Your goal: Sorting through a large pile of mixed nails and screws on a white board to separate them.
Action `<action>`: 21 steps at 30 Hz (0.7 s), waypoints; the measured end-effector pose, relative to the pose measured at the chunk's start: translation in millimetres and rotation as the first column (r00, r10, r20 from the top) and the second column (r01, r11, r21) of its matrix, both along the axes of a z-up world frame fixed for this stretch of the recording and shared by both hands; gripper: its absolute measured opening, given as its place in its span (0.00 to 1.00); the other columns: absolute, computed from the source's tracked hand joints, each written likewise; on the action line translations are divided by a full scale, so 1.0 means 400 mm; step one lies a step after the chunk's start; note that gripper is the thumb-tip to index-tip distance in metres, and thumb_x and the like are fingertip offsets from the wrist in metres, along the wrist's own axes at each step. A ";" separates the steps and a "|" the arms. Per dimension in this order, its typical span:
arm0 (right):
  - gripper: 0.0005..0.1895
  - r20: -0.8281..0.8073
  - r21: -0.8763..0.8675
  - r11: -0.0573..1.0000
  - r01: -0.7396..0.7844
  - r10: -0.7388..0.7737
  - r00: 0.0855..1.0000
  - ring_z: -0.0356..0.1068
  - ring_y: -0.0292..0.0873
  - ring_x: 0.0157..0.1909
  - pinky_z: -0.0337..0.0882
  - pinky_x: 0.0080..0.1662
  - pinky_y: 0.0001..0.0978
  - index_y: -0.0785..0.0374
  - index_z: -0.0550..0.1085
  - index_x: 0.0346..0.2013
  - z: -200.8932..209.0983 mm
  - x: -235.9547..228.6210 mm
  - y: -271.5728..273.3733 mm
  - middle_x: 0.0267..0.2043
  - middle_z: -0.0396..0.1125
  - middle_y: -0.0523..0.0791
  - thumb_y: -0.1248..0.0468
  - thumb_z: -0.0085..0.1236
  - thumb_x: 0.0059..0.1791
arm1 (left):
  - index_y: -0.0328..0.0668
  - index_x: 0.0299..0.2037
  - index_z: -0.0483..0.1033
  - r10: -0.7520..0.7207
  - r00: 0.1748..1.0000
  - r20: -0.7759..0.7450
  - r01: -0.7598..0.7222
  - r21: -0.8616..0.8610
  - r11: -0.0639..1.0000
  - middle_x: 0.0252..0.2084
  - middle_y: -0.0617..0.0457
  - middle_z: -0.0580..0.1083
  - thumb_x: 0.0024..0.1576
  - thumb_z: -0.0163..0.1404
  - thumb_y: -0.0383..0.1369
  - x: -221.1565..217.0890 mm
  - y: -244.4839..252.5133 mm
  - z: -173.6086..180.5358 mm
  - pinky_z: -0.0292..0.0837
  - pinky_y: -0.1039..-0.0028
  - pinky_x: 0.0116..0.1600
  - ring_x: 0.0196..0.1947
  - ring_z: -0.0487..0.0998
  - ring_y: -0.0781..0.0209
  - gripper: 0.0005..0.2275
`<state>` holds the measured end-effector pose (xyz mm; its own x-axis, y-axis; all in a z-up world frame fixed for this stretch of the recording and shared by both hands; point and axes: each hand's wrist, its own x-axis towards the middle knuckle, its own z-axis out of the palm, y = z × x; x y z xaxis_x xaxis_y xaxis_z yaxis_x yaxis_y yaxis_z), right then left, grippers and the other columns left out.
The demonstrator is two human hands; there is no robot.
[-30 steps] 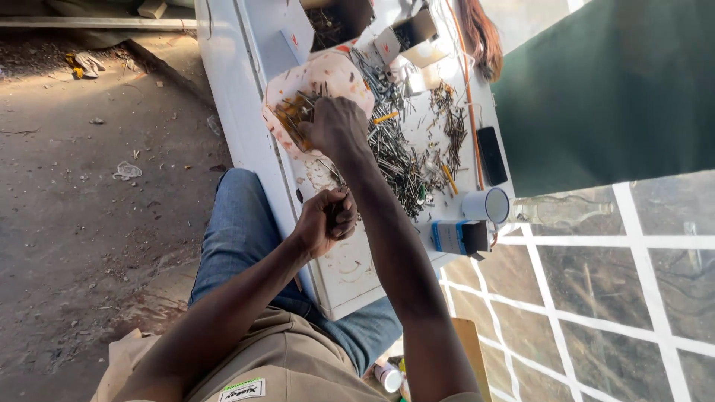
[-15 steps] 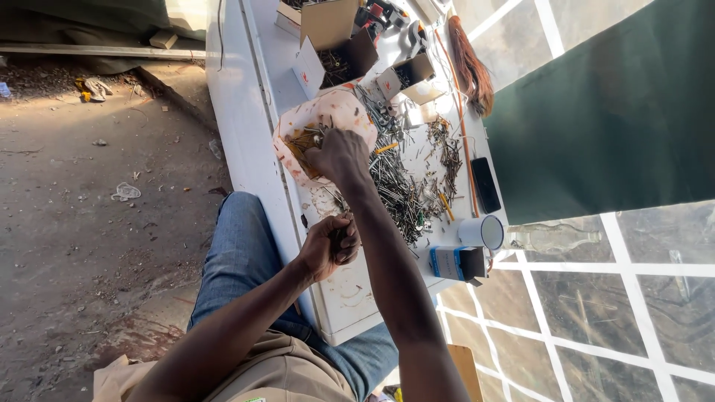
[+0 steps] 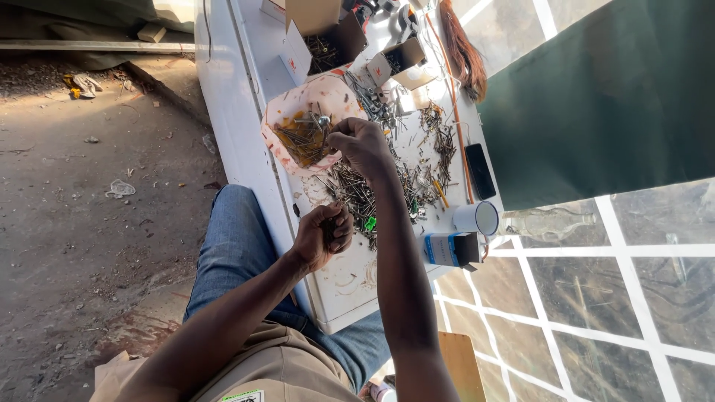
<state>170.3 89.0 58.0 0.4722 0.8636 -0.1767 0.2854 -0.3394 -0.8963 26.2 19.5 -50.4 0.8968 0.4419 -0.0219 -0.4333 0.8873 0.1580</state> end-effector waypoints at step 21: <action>0.07 0.708 0.195 0.980 0.028 -0.161 0.688 0.77 0.43 0.37 0.73 0.39 0.38 0.53 0.79 0.41 0.014 -0.244 -0.340 0.39 0.78 0.41 0.60 0.58 0.49 | 0.47 0.26 0.69 0.096 0.893 -0.440 -0.176 -0.145 0.974 0.19 0.54 0.66 0.59 0.47 0.35 0.040 -0.015 0.031 0.48 0.73 0.16 0.15 0.62 0.63 0.09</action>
